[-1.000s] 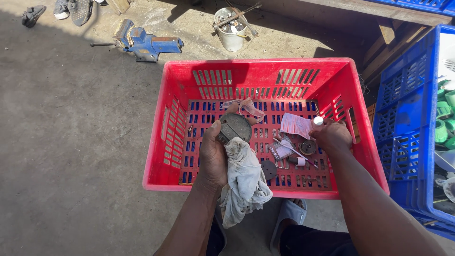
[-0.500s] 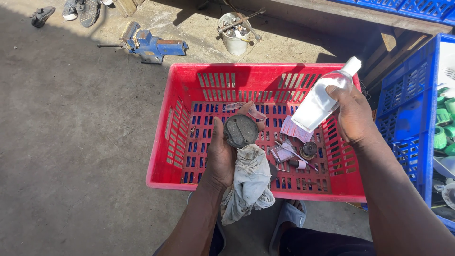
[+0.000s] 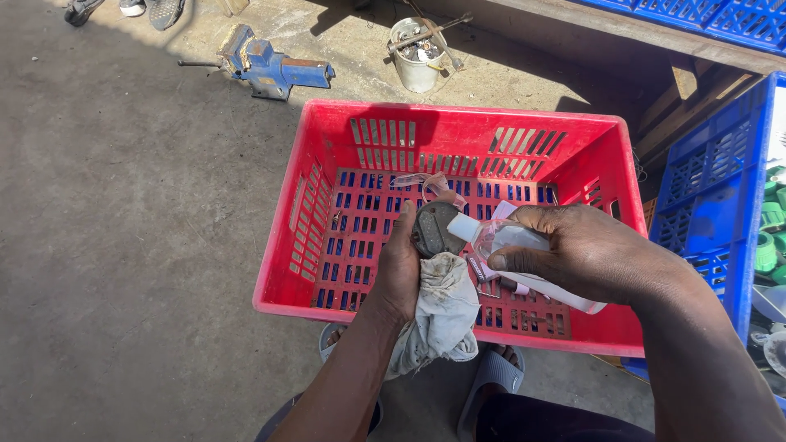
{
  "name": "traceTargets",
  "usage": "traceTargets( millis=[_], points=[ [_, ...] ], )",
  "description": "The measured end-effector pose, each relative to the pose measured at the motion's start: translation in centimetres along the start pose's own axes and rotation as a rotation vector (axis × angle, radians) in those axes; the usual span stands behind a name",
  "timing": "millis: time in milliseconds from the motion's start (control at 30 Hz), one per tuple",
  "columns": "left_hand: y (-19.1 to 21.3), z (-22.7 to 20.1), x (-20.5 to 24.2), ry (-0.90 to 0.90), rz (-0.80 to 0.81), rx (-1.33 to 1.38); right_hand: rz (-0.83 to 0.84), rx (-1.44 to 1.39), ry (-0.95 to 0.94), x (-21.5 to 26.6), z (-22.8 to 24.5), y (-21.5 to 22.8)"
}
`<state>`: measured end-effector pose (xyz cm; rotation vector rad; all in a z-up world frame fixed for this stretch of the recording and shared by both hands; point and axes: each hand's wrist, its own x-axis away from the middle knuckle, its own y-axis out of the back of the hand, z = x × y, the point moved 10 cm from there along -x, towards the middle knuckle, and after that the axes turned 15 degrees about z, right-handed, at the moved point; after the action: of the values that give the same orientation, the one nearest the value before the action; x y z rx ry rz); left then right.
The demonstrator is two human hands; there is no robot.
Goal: The person cleans a small, dark mechanical part using a toothbrush and a liquid from a bottle. They scrub the part thoroughly, then wipe it with a cloth, repeating the process of applying liquid and scrubbing.
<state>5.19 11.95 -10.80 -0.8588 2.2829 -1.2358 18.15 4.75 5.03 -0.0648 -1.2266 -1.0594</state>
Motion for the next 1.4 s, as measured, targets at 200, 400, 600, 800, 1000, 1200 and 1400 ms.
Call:
traceTargets(
  millis=[200,400,600,800,1000,1200,1400],
  points=[
    [0.0,1.4,-0.2,-0.025,0.006,0.119,-0.013,0.272,-0.037,-0.3,-0.7,0.1],
    [-0.6,2.5,-0.7,-0.032,0.143,0.144,-0.033,0.249,-0.111,1.4,-0.2,0.2],
    [-0.7,2.5,-0.6,-0.017,0.094,0.139,-0.051,0.386,-0.102,1.7,-0.3,0.4],
    [-0.5,3.0,-0.7,-0.012,0.115,0.169,-0.085,0.394,-0.143,1.9,-0.8,0.8],
    [-1.0,2.8,-0.6,0.002,0.115,0.184,-0.117,0.495,-0.012,0.8,-1.2,1.0],
    [0.5,3.3,-0.5,0.026,0.006,0.244,-0.153,0.257,-0.110,2.7,-0.8,1.9],
    [-1.4,1.4,-0.4,0.022,0.212,0.231,-0.050,-0.320,0.227,-3.3,-5.7,2.4]
  ],
)
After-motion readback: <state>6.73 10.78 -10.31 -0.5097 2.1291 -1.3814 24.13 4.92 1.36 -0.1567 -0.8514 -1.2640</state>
